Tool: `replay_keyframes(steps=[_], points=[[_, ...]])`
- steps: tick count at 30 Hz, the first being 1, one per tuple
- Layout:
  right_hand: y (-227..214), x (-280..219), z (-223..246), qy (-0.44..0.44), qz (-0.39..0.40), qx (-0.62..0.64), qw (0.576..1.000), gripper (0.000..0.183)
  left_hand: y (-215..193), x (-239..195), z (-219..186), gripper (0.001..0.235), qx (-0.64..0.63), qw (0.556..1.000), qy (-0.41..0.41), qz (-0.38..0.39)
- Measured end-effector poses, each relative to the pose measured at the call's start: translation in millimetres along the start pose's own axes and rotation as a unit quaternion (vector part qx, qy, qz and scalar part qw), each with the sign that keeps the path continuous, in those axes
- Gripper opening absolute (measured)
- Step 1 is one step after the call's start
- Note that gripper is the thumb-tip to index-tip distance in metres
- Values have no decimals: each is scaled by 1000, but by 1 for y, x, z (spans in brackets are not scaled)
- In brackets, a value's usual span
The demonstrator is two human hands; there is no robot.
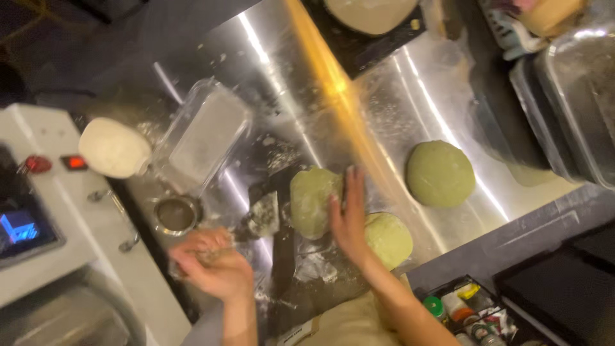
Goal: The person portions green dough on a stainless steel countertop using a bench scraper and their hands. They repeatedly scoop flour from a nearby container and sprinkle it onto the dough and surface to prevent sticking, then cut and shape the dough into separate rounded pieces.
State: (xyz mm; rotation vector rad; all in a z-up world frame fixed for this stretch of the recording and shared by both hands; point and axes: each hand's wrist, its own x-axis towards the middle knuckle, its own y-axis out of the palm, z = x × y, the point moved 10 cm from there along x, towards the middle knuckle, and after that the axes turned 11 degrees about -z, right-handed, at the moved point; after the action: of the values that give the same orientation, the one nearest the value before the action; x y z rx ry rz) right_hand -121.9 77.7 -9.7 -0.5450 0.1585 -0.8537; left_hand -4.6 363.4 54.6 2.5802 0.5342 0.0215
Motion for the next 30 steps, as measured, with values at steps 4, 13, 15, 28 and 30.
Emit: replay_keyframes(steps=[4,13,15,28,30], points=[[-15,14,1,8,14,11,1000,58,-66,-46,-13,36,34,994,22,-102],[-2,31,59,-238,272,-16,932,58,-187,-165,-44,31,448,881,-114,-101],[10,27,71,-313,319,-26,894,61,-220,-185,-27,41,485,843,-212,-101],[42,24,58,-392,400,-16,829,57,-259,-365,-5,48,583,736,-324,-116],[43,30,53,-379,392,-12,838,55,-236,-354,2,48,577,740,-329,-105]])
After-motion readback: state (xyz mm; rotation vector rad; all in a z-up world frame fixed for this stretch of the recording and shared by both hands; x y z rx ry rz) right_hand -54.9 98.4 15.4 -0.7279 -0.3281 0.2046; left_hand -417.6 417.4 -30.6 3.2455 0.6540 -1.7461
